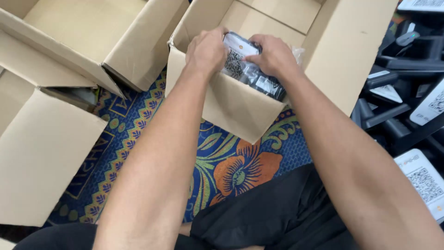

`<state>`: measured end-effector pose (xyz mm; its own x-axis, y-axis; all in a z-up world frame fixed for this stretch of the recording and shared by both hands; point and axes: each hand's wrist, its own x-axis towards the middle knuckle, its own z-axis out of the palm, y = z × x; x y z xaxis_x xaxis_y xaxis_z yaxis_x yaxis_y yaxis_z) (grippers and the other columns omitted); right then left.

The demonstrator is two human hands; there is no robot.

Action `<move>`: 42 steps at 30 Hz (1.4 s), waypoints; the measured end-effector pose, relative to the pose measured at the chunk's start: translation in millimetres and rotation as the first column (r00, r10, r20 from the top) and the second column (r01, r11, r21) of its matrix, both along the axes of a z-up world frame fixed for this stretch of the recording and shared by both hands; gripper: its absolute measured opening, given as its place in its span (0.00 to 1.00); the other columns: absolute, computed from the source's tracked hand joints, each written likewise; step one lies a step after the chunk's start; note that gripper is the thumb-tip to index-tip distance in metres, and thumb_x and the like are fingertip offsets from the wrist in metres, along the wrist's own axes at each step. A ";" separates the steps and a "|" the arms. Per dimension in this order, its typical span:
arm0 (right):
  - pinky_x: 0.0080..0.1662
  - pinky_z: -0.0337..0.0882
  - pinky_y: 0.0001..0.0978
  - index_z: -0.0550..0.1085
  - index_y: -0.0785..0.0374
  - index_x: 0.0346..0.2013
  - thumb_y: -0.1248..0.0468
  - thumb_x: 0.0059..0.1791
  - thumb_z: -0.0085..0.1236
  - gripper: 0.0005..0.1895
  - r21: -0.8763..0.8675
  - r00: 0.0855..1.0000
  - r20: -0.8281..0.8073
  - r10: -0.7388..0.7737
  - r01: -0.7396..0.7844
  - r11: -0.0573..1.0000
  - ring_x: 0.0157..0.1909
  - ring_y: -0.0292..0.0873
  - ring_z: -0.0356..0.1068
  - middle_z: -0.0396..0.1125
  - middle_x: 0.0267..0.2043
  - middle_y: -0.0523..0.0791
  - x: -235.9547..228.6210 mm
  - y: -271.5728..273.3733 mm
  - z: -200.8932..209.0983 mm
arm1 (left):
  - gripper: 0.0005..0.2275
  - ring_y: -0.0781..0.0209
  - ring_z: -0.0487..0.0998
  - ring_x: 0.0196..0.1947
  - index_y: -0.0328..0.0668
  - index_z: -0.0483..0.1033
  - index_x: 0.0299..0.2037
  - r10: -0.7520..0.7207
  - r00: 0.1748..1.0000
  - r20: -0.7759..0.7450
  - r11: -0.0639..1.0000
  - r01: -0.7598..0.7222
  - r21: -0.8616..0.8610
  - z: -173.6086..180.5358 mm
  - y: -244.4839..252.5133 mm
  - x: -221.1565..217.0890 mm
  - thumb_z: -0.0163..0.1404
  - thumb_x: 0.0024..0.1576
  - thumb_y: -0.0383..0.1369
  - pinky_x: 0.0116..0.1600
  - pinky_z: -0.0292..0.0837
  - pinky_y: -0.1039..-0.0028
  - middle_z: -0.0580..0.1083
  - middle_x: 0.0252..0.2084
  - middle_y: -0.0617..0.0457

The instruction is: The person picks up electronic stand devices one by one, places them into individual plastic bags, and then puts the bagged items into a cardboard box.

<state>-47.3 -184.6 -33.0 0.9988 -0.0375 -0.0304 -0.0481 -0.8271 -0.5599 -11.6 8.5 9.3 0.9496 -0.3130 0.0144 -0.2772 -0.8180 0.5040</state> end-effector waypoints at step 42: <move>0.71 0.58 0.38 0.56 0.66 0.73 0.60 0.59 0.45 0.28 0.794 0.999 0.031 -0.038 -0.002 0.608 0.77 0.48 0.54 0.54 0.76 0.54 -296.4 144.5 39.5 | 0.25 0.52 0.74 0.65 0.37 0.59 0.70 0.039 0.987 -0.153 0.670 -0.140 -0.729 19.7 130.2 -307.1 0.51 0.65 0.35 0.64 0.72 0.65 0.69 0.68 0.42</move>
<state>-343.7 -40.1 6.5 0.9992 -0.0361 -0.0170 -0.0190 -0.0567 -0.9982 -318.8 138.8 29.0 0.9825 -0.1617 0.0925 -0.1223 -0.1852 0.9751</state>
